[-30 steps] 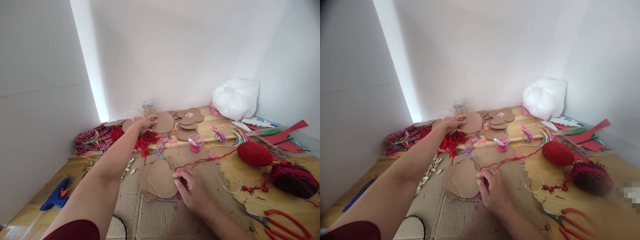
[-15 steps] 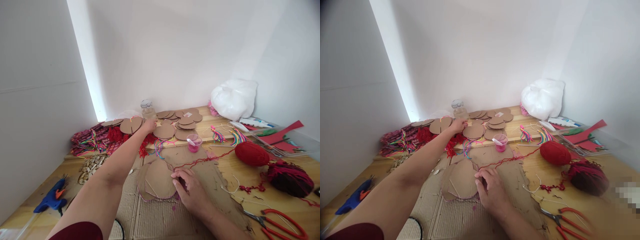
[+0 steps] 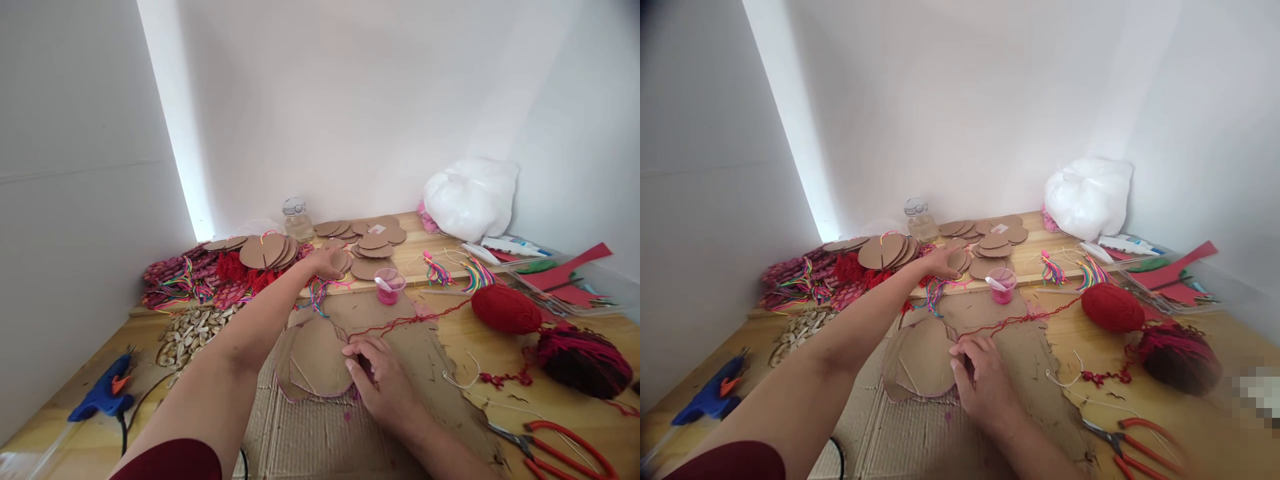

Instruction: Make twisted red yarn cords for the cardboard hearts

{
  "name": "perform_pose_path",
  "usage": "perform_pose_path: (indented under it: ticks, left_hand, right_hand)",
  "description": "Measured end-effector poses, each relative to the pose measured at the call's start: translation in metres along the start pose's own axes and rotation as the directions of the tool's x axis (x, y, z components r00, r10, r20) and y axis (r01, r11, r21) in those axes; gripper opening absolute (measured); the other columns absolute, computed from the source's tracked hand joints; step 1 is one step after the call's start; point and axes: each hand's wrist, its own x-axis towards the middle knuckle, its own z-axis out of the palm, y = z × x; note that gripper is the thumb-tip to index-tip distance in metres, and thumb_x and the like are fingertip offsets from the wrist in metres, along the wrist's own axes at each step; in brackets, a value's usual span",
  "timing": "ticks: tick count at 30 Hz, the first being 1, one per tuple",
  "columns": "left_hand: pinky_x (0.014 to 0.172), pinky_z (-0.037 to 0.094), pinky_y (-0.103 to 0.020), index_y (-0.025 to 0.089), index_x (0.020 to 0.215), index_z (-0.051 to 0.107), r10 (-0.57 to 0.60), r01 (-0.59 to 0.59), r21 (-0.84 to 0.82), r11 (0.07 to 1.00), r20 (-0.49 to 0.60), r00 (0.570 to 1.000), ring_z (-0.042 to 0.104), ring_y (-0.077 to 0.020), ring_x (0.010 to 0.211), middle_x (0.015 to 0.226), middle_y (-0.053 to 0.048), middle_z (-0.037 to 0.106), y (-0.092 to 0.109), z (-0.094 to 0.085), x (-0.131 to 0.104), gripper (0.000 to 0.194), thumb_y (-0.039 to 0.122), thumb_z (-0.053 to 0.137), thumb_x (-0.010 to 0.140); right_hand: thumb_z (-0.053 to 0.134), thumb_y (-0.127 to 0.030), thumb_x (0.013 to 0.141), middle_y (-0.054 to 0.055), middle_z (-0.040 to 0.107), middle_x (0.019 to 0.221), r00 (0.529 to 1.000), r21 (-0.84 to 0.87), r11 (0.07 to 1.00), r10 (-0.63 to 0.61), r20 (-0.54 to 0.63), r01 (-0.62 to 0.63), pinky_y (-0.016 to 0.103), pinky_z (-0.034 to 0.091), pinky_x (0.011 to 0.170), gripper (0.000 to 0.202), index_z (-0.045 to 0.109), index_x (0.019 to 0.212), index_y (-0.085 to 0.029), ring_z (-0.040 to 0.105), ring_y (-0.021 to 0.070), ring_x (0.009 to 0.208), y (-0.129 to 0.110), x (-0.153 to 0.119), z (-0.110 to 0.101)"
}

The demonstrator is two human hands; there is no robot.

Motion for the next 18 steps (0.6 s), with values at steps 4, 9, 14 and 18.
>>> perform_pose_path:
  ticks: [4, 9, 14, 18]
  left_hand:
    - [0.107, 0.043, -0.036, 0.028, 0.135, 0.056, 0.020, -0.020, -0.049, 0.999, 0.016, 1.000, 0.054, -0.0273, 0.128, 0.144, -0.007, 0.055, -0.011, -0.014, 0.008, 0.074, 0.053, 0.080, 0.069]
    - [0.099, 0.049, -0.049, 0.016, 0.123, 0.060, -0.122, 0.112, -0.074, 0.991, -0.140, 0.983, 0.059, -0.0259, 0.115, 0.130, -0.012, 0.060, -0.018, -0.021, 0.038, 0.037, 0.041, 0.056, 0.096]
    - [0.097, 0.050, -0.050, 0.016, 0.128, 0.056, -0.153, 0.135, -0.115, 0.984, -0.166, 0.974, 0.059, -0.0268, 0.116, 0.132, -0.012, 0.057, -0.016, -0.006, 0.064, 0.042, 0.040, 0.059, 0.094]
    - [0.094, 0.052, -0.046, 0.018, 0.123, 0.060, -0.104, 0.088, -0.140, 0.986, -0.108, 0.989, 0.061, -0.0243, 0.111, 0.127, -0.011, 0.060, -0.015, -0.002, 0.068, 0.035, 0.040, 0.058, 0.095]
  right_hand:
    - [0.053, -0.019, 0.089, 0.008, 0.067, 0.104, 1.000, 0.003, 1.000, 0.000, -0.001, 0.000, 0.044, 0.045, 0.091, 0.016, 0.066, 0.099, -0.020, 0.057, 0.0257, 0.102, 0.000, 0.000, 0.000]
    - [0.053, -0.020, 0.090, 0.008, 0.067, 0.105, 1.000, -0.010, 1.000, 0.007, -0.009, -0.007, 0.043, 0.045, 0.092, 0.016, 0.067, 0.099, -0.021, 0.058, 0.0254, 0.104, 0.000, 0.001, 0.000]
    - [0.053, -0.021, 0.090, 0.008, 0.067, 0.106, 1.000, -0.035, 0.999, 0.018, 0.004, -0.018, 0.043, 0.047, 0.092, 0.016, 0.066, 0.099, -0.022, 0.058, 0.0259, 0.106, 0.000, 0.000, 0.001]
    - [0.052, -0.021, 0.091, 0.009, 0.067, 0.106, 0.999, -0.035, 0.999, 0.034, -0.004, -0.034, 0.042, 0.048, 0.090, 0.016, 0.066, 0.099, -0.023, 0.059, 0.0261, 0.105, -0.001, -0.002, 0.001]
